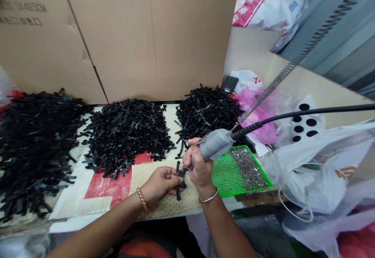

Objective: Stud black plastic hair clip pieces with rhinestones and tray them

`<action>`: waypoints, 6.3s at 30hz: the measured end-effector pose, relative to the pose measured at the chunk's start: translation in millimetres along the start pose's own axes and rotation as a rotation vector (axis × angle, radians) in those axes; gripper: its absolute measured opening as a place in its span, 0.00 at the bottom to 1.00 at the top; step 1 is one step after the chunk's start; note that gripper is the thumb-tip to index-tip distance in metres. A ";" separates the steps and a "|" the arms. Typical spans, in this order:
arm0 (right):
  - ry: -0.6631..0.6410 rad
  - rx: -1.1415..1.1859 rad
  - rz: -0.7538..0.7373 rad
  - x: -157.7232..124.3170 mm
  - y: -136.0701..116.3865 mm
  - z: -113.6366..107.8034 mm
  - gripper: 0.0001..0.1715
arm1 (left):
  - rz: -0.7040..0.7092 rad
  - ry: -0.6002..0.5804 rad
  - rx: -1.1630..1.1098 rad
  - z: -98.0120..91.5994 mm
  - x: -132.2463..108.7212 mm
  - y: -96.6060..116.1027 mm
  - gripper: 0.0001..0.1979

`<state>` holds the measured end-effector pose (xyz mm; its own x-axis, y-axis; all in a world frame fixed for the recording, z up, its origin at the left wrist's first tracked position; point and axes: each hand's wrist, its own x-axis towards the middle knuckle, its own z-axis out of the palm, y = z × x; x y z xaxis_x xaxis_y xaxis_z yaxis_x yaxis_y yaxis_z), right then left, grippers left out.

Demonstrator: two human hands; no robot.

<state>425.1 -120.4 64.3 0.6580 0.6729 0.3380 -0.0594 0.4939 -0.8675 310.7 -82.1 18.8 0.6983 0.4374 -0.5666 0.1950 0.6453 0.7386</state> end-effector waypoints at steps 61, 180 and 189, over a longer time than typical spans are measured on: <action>0.176 -0.237 -0.046 10.5 4.3 -76.2 0.10 | -0.036 0.002 0.008 0.2 -6.9 8.2 0.15; 0.231 -0.055 -0.039 5.8 -30.9 -53.1 0.16 | -0.038 -0.015 -0.061 0.5 -8.7 10.9 0.09; 0.062 0.086 0.062 -9.5 -19.3 7.1 0.13 | -0.008 -0.057 -0.069 -1.0 -7.7 9.8 0.09</action>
<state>414.7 -132.4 80.3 0.6960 0.6696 0.2591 -0.1639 0.4994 -0.8507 306.6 -78.5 30.0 0.7351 0.3974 -0.5493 0.1540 0.6912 0.7061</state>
